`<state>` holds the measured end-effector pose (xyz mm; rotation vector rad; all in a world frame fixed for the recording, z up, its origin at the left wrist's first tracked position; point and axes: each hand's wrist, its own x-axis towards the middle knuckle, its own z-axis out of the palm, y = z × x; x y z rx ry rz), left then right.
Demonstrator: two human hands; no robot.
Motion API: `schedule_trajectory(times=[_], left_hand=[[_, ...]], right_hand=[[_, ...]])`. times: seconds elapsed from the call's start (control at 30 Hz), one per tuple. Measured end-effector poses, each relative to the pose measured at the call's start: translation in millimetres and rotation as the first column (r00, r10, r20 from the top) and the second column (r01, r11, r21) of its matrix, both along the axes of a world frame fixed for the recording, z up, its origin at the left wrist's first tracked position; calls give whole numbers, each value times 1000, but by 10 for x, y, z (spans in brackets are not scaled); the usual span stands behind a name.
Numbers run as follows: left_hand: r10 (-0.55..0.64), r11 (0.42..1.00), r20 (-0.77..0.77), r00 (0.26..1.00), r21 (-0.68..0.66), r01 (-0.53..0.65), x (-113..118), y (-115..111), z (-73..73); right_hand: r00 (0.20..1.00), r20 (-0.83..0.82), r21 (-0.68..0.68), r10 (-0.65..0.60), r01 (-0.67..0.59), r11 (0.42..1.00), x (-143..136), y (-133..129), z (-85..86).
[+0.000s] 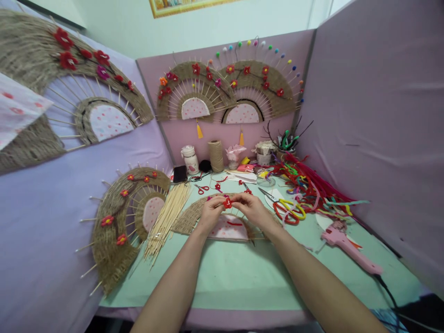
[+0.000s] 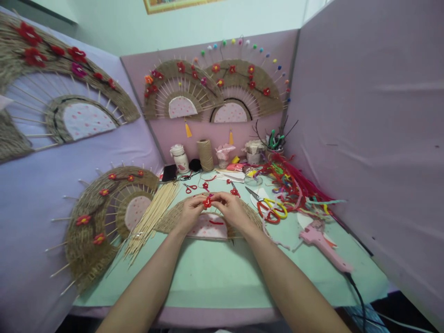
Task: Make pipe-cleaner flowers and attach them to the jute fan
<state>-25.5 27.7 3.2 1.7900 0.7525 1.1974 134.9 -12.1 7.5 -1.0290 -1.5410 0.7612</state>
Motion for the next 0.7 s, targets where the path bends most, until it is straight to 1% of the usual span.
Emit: schedule_trajectory(times=[0.2,0.3,0.37,0.43,0.5,0.57,0.7], left_hand=[[-11,1000,-13,1000,9,11,0,-21,30],[23,1000,7,1000,16,-23,4,-1,-2],[81,997,52,995,10,-82,10,25,-47],[125,992,94,988,-12,-124,19,51,-95],[122,992,115,986,-14,-121,29,67,-125],[104,994,122,987,5,-105,39,66,-129],[93,994,106,990,48,-98,57,30,-89]], right_hand=[[998,45,11,-41,41,999,-20,-54,58],[996,59,38,-66,64,997,-21,-61,68],[990,78,113,-116,107,988,-23,-64,67],[976,119,224,-181,151,963,-31,-70,59],[957,174,337,-230,162,927,-48,-74,43],[938,222,420,-267,155,894,-67,-73,22],[901,272,502,-337,166,849,-85,-53,-20]])
